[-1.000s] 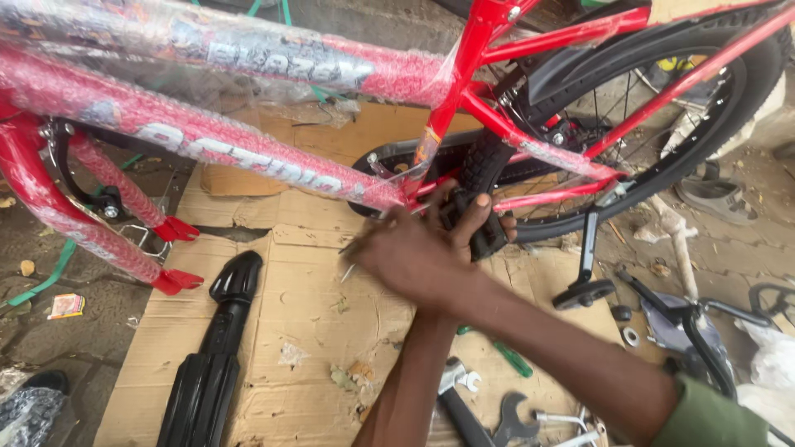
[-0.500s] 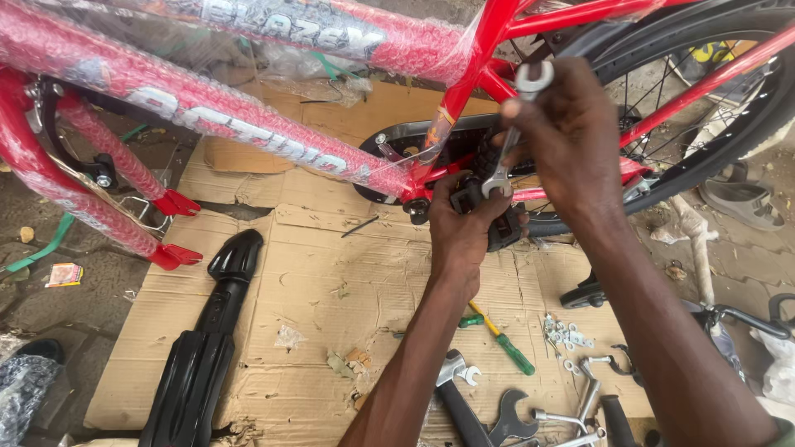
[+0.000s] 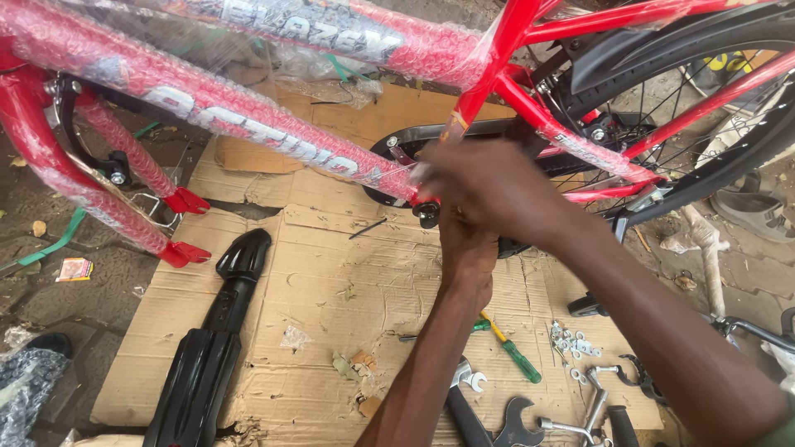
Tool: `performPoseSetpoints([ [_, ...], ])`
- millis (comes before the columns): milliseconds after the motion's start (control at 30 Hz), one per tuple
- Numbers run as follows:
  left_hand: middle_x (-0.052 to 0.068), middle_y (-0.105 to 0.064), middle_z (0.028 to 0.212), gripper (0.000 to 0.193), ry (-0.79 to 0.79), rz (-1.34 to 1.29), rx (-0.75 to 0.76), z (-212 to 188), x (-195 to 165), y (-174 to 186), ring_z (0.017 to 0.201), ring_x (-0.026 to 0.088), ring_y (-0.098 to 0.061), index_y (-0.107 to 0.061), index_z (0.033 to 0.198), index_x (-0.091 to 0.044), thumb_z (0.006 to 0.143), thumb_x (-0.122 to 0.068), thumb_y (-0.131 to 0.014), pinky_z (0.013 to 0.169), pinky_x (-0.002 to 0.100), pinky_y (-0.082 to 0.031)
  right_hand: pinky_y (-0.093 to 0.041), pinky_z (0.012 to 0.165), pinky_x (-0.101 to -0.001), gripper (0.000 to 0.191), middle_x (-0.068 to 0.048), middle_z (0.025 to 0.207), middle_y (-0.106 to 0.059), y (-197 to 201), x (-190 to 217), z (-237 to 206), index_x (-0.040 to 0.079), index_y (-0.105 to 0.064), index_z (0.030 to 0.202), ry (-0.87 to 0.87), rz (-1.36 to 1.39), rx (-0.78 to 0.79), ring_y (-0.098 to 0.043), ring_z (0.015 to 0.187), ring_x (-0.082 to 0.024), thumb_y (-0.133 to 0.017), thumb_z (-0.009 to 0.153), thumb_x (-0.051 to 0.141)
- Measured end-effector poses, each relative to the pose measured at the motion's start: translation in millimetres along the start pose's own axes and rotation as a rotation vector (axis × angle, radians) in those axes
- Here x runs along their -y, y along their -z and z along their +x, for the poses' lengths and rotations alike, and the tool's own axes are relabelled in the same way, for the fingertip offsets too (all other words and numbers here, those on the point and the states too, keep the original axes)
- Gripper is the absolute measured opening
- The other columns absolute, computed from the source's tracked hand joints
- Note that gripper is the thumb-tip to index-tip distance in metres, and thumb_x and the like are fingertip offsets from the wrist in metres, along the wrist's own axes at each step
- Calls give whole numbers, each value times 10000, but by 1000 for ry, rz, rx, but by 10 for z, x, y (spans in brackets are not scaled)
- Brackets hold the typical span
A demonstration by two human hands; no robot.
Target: The person assembles a new bicycle that is still partly wrapped in bubble wrap, working on the frame laid on cardboard on the ground. They attach and tighten the pedals with wrenches, fit the front fork and handlebar stem, and mount a black front fender to the fork, tightening bolts by hand and with wrenches.
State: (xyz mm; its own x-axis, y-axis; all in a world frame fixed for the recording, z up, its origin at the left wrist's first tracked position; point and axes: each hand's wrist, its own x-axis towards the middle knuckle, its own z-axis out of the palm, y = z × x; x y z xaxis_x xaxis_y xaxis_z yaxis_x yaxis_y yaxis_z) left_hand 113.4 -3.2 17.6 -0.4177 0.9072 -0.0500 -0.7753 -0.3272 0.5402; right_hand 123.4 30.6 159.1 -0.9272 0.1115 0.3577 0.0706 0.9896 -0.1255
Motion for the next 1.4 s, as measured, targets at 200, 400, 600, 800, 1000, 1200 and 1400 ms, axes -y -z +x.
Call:
performPoseSetpoints([
  [200,42,-493,1437,707,58,-408,48,134,343,210,1332,149,-514,-362,1522,-140,908,-131,-713,1126,339,-443,-495,626,-533,213,-96,880,-756,-148,215,242,96,-620,1002,-356,-147,293,-703,794,-393,-670,909,281],
  [400,76,-536,1382,672,-72,-419,202,108,447,201,1271,169,-542,-385,1536,-72,968,-109,-741,1114,338,-455,-470,591,-517,301,-157,646,-657,-196,233,413,79,-623,894,-210,21,520,-656,648,-376,-661,927,375],
  [600,79,-609,1326,580,-117,-200,51,24,204,50,1200,170,-584,-500,1458,22,948,-90,-754,1033,332,-490,-412,497,-446,561,-111,501,-499,-532,131,811,26,-593,631,-201,341,672,-459,476,-219,-622,944,491],
  [800,-50,-610,1223,653,-23,-461,-229,-54,91,-131,1132,78,-617,-455,1376,-156,817,-63,-779,1003,265,-528,-409,510,-450,791,-159,416,-427,-696,110,994,-54,-542,482,-468,95,916,-386,420,-254,-681,914,595],
  [1000,-5,-634,1197,494,254,-725,-115,-30,90,-30,1102,123,-630,-475,1369,-98,974,-126,-771,964,304,-537,-470,590,-487,471,-208,530,-585,-830,73,1024,-19,-636,565,-395,20,839,-573,506,-341,-627,906,307],
  [1200,107,-724,1147,567,208,-965,-4,-92,-80,-51,1125,231,-701,-485,1444,-175,956,-142,-771,914,346,-602,-542,675,-502,151,-160,708,-687,-1130,-32,863,68,-718,709,-311,-96,897,-686,712,-356,-629,805,143],
  [1400,78,-730,1135,631,221,-835,48,-40,-82,13,971,223,-708,-510,1418,-253,894,-94,-822,776,376,-610,-573,536,-502,123,-154,704,-677,-1471,-37,652,63,-700,750,-299,-310,845,-718,678,-347,-634,832,126],
])
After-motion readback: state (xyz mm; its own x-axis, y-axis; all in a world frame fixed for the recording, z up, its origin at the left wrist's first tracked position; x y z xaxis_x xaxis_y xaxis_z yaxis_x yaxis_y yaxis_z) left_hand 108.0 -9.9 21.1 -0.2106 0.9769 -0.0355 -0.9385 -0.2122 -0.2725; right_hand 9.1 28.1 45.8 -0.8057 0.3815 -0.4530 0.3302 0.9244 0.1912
